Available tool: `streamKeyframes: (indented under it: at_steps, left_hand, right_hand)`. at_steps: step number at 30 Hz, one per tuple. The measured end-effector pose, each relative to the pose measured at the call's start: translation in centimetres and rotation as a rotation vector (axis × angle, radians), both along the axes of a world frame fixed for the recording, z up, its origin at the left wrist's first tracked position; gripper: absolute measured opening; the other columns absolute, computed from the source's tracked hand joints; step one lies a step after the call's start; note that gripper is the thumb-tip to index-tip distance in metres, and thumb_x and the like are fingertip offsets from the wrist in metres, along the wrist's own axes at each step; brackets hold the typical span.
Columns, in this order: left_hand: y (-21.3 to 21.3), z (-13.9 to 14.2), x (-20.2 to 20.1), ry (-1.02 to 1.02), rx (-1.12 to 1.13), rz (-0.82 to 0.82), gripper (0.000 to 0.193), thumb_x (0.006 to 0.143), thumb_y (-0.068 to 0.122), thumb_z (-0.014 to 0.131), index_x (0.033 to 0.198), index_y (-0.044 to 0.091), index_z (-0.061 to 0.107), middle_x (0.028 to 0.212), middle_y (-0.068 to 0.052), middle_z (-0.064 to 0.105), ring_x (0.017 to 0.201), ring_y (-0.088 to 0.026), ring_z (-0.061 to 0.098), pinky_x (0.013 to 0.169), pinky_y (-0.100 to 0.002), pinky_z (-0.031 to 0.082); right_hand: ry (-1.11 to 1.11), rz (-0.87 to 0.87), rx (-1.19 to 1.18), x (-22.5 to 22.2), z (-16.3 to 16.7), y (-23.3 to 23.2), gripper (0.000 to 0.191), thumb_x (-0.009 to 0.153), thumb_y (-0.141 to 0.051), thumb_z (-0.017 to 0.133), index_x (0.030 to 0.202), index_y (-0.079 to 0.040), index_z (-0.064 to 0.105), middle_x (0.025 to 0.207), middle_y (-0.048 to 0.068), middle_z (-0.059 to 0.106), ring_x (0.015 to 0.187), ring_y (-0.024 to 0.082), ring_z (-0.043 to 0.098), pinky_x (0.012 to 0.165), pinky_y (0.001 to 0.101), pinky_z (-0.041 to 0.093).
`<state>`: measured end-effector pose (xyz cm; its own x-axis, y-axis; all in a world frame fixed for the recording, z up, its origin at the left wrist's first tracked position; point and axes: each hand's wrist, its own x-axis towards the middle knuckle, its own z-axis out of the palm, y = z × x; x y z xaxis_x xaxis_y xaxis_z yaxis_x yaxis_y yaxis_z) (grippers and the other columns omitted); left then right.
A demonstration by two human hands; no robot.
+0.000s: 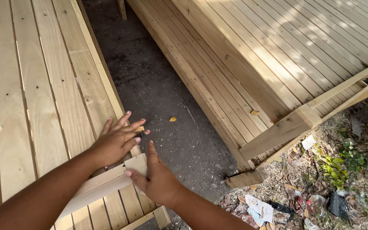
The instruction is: The person sands the slatted wooden panels and frame edges of a furniture piece using sandpaper, rubbing the surface and edges by hand. They move around the assembly, sanding different boards and rails one after another, and occasionally run a hand over the wood to feel the surface.
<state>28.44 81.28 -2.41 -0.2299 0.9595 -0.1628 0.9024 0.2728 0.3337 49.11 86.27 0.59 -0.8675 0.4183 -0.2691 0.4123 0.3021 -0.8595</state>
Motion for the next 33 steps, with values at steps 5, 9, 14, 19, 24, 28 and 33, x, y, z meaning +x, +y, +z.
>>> streamKeyframes:
  at_steps: [5, 9, 14, 19, 24, 28, 33]
  left_hand:
    - [2.1, 0.0, -2.5, 0.004, 0.046, 0.171, 0.042, 0.102, 0.042, 0.04, 0.138, 0.04, 0.061, 0.171, 0.015, 0.01, 0.158, -0.022, -0.014, 0.123, -0.055, -0.01]
    - [5.1, -0.1, -6.2, 0.027, 0.1, 0.363, 0.041, 0.101, 0.044, 0.041, 0.133, 0.04, 0.066, 0.172, 0.006, -0.001, 0.157, -0.027, -0.02, 0.123, -0.053, -0.013]
    - [8.7, -0.9, -13.4, 0.006, 0.157, 0.551, 0.04, 0.103, 0.044, 0.04, 0.134, 0.039, 0.065, 0.175, 0.0, -0.006, 0.159, -0.03, -0.019, 0.123, -0.054, -0.011]
    - [13.0, -1.1, -20.2, 0.021, 0.179, 0.755, 0.04, 0.102, 0.045, 0.044, 0.136, 0.04, 0.064, 0.173, -0.006, -0.007, 0.158, -0.029, -0.014, 0.124, -0.051, -0.007]
    - [14.9, -0.8, -21.5, 0.232, 0.46, 0.848, 0.041, 0.109, 0.034, 0.042, 0.143, 0.028, 0.064, 0.175, -0.014, 0.016, 0.158, -0.036, 0.019, 0.127, -0.052, 0.013]
    - [12.3, 0.3, -20.2, -0.016, 0.593, 1.098, 0.046, 0.112, 0.04, 0.037, 0.151, 0.027, 0.056, 0.154, -0.015, 0.043, 0.136, -0.034, 0.049, 0.115, -0.044, 0.043]
    - [10.5, 0.7, -18.1, -0.056, 0.543, 1.17, 0.047, 0.111, 0.048, 0.042, 0.142, 0.024, 0.067, 0.125, -0.024, 0.047, 0.112, -0.036, 0.046, 0.107, -0.042, 0.041]
  right_hand:
    - [-0.008, 0.14, -0.055, 0.9, -0.1, 2.9, 0.103, 0.1, -0.055, 0.051, 0.158, 0.009, -0.006, 0.165, 0.035, 0.011, 0.156, 0.042, 0.016, 0.123, 0.0417, 0.024]
    - [-0.058, 0.133, -0.049, 0.1, -1.2, 7.3, 0.098, 0.099, -0.054, 0.05, 0.16, 0.003, -0.001, 0.167, 0.03, 0.01, 0.157, 0.039, 0.013, 0.123, 0.0404, 0.024]
    - [-0.176, 0.139, 0.006, -2.4, -3.0, 15.0, 0.094, 0.099, -0.053, 0.049, 0.161, -0.002, 0.0, 0.169, 0.022, 0.01, 0.158, 0.034, 0.012, 0.124, 0.0394, 0.022]
    - [-0.244, 0.246, 0.047, -5.9, -3.1, 22.2, 0.094, 0.1, -0.057, 0.045, 0.161, -0.004, -0.002, 0.171, 0.02, 0.006, 0.158, 0.034, 0.005, 0.125, 0.04, 0.02]
    - [-0.183, 0.227, 0.043, -8.9, -3.6, 26.5, 0.092, 0.099, -0.06, 0.043, 0.162, -0.006, 0.002, 0.17, 0.02, 0.01, 0.159, 0.034, 0.01, 0.125, 0.0424, 0.021]
    - [-0.269, 0.333, 0.021, -11.6, -3.9, 28.5, 0.093, 0.095, -0.065, 0.038, 0.163, -0.012, 0.002, 0.17, 0.016, 0.013, 0.157, 0.033, 0.012, 0.123, 0.0444, 0.023]
    - [-0.32, 0.443, 0.039, -15.8, -4.3, 29.1, 0.091, 0.094, -0.069, 0.03, 0.164, -0.018, 0.005, 0.171, 0.011, 0.013, 0.157, 0.032, 0.013, 0.123, 0.0449, 0.022]
